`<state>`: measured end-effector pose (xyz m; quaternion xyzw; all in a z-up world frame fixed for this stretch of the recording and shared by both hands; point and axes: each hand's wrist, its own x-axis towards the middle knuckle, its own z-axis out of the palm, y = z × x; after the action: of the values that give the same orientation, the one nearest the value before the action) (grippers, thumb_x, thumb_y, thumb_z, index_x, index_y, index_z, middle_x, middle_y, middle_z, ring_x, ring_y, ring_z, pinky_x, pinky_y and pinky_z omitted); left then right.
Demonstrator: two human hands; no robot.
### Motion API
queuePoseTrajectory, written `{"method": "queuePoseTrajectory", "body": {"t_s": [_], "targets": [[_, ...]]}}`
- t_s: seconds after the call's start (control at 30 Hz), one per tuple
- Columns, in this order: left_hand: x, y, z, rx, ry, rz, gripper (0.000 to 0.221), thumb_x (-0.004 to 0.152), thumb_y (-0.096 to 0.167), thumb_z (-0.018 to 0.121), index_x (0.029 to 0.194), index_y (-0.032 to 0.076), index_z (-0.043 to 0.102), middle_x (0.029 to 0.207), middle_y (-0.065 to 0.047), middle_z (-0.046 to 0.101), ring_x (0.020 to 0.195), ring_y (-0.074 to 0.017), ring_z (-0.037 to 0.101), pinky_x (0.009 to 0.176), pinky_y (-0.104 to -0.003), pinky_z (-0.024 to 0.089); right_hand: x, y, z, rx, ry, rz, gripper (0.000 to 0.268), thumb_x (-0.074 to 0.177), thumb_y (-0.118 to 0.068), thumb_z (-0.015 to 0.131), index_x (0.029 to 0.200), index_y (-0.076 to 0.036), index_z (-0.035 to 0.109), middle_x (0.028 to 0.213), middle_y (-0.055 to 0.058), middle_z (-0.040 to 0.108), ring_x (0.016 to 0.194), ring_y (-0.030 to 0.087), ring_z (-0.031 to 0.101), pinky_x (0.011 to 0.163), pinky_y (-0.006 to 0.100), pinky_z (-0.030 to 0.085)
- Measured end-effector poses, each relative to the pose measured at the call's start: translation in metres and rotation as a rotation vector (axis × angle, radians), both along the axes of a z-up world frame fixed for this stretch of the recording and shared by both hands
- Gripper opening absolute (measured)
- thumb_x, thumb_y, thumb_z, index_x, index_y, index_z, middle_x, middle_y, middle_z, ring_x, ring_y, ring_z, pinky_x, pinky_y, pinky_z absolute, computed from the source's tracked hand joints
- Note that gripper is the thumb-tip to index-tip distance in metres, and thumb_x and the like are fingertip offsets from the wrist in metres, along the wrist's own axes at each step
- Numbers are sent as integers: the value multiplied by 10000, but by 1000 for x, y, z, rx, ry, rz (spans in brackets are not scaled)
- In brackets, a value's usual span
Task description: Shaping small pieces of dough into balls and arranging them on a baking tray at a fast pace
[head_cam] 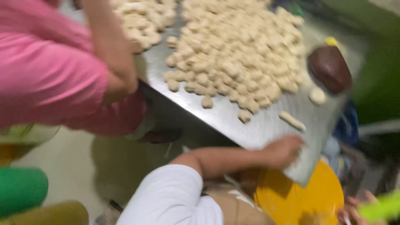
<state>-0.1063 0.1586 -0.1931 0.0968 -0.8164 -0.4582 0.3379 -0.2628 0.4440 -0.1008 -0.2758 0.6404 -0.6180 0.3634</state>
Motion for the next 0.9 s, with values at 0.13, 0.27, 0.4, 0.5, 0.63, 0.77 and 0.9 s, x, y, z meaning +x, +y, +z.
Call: {"method": "queuePoseTrajectory", "body": {"t_s": [0.13,0.27,0.4,0.5,0.63,0.77,0.9], "targets": [[63,-66,107,-320,-86,351,181,889,79,513,1004,53,650,1077,-184,641,1004,-382,579,893,-509,413,39,-17,5,-38,-210,-248,477,1116,-369,460,1488,-78,532,876,41,593,609,98,522,529,207,402],[61,-105,88,-571,-663,416,460,973,248,465,1395,112,588,1535,-196,447,1480,-503,246,1191,-683,200,50,-3,24,-76,-210,-175,302,1024,-110,483,1315,-37,519,863,94,553,738,174,584,593,268,497],[50,-106,80,-735,-802,443,458,957,237,438,1364,142,626,1600,-169,387,1510,-494,160,1184,-736,75,38,13,32,-215,-418,-94,266,955,-81,560,1212,-109,498,832,171,564,752,255,620,598,335,483],[47,-94,97,-642,-668,496,355,947,362,534,1050,109,761,1454,-201,536,1436,-534,296,1136,-787,108,31,20,39,-341,-605,55,310,937,-11,481,1230,-111,490,1274,336,617,793,423,694,588,379,589],[54,-64,121,-708,-266,505,116,837,185,721,946,158,695,1277,-128,624,1261,-404,511,1004,-627,295,29,18,15,-240,-474,183,780,832,8,575,1573,-61,338,1421,312,539,880,340,712,747,416,590],[90,-11,84,-766,-348,310,169,869,147,625,1036,144,652,1137,-104,677,1053,-360,641,725,-443,513,40,2,23,-114,-216,280,809,906,85,421,1652,-88,159,1469,311,505,898,305,759,782,431,664],[97,-6,55,-703,-237,324,123,878,202,672,978,140,633,1185,-110,675,971,-327,650,694,-421,501,83,-56,39,-82,-12,-17,473,1057,-62,365,1509,80,377,854,265,633,464,208,607,434,282,552]]}}
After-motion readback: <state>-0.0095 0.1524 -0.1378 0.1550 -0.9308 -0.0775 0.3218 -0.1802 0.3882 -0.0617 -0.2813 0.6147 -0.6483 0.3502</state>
